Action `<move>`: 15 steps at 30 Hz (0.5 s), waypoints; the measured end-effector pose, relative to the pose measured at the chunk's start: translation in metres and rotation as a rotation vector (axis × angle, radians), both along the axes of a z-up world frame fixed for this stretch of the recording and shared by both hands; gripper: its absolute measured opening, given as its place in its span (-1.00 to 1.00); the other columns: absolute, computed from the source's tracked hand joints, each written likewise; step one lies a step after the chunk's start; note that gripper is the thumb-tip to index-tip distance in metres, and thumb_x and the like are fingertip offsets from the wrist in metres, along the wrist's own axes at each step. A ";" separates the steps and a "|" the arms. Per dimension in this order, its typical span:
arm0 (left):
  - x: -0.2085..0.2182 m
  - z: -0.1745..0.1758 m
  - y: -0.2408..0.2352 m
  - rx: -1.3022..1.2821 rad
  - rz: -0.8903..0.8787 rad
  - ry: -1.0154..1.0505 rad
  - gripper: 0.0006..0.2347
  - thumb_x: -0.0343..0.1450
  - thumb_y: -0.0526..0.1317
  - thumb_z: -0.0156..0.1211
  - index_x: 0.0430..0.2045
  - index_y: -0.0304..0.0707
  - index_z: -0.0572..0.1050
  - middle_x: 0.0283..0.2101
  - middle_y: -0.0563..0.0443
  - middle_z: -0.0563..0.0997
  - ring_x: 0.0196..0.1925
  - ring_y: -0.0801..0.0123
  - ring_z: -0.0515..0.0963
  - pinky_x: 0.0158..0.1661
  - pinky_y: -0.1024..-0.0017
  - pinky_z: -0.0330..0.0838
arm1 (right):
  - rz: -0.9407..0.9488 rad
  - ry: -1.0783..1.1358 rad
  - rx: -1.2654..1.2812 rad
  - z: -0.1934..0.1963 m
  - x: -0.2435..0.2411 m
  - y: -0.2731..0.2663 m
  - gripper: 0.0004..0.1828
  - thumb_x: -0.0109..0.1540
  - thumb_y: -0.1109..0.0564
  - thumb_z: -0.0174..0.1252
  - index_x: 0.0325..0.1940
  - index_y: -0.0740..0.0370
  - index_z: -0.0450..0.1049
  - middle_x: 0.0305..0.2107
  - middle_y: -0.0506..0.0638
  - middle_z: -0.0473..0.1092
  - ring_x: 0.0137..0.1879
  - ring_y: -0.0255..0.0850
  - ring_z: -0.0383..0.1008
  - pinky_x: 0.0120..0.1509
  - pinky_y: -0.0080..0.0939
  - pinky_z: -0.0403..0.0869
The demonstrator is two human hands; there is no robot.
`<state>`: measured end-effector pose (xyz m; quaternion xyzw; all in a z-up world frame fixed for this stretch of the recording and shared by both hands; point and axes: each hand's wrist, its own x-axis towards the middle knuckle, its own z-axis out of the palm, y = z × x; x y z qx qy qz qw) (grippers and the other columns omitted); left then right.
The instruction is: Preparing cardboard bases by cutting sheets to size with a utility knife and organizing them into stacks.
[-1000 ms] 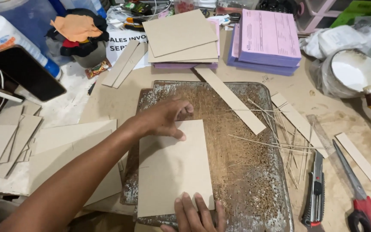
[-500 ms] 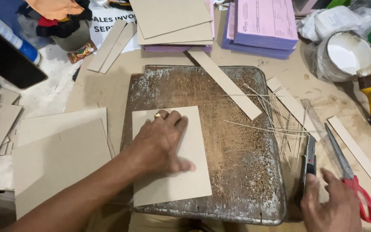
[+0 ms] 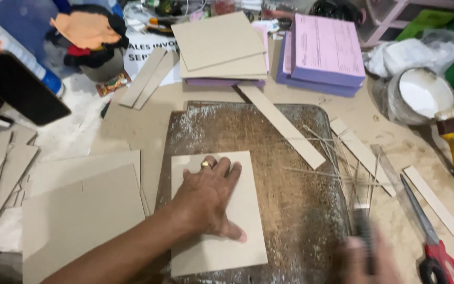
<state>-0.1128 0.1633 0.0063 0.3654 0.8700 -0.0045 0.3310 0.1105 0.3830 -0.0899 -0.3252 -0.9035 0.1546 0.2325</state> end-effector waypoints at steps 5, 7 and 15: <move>-0.002 0.000 0.000 0.000 -0.017 0.002 0.16 0.16 0.31 0.53 0.49 -0.15 -0.22 0.34 -0.13 0.10 0.32 -0.07 0.23 0.29 -0.42 0.10 | -0.243 -0.182 -0.492 0.053 -0.061 -0.097 -0.32 0.18 -0.23 0.06 0.43 -0.55 0.35 -0.54 0.02 0.61 -0.50 -0.16 0.63 -0.28 -0.24 0.54; -0.002 0.002 0.000 0.018 -0.010 -0.004 0.15 0.14 0.30 0.57 0.47 -0.11 -0.17 0.36 -0.12 0.09 0.39 -0.11 0.13 0.29 -0.45 0.07 | 0.019 -0.213 -0.454 0.055 -0.077 -0.098 -0.43 0.23 -0.25 -0.08 0.35 -0.59 0.35 -0.38 -0.07 0.67 -0.41 -0.16 0.73 -0.20 -0.10 0.54; -0.005 0.012 0.008 -0.091 -0.006 -0.044 0.19 0.16 0.30 0.54 0.51 -0.08 -0.28 0.42 -0.03 -0.02 0.39 -0.11 0.18 0.31 -0.41 0.07 | 0.382 -0.192 -0.355 0.019 -0.110 -0.082 -0.39 0.35 -0.10 -0.26 0.52 -0.07 0.07 -0.12 0.10 0.56 -0.55 -0.11 0.67 -0.35 0.00 0.80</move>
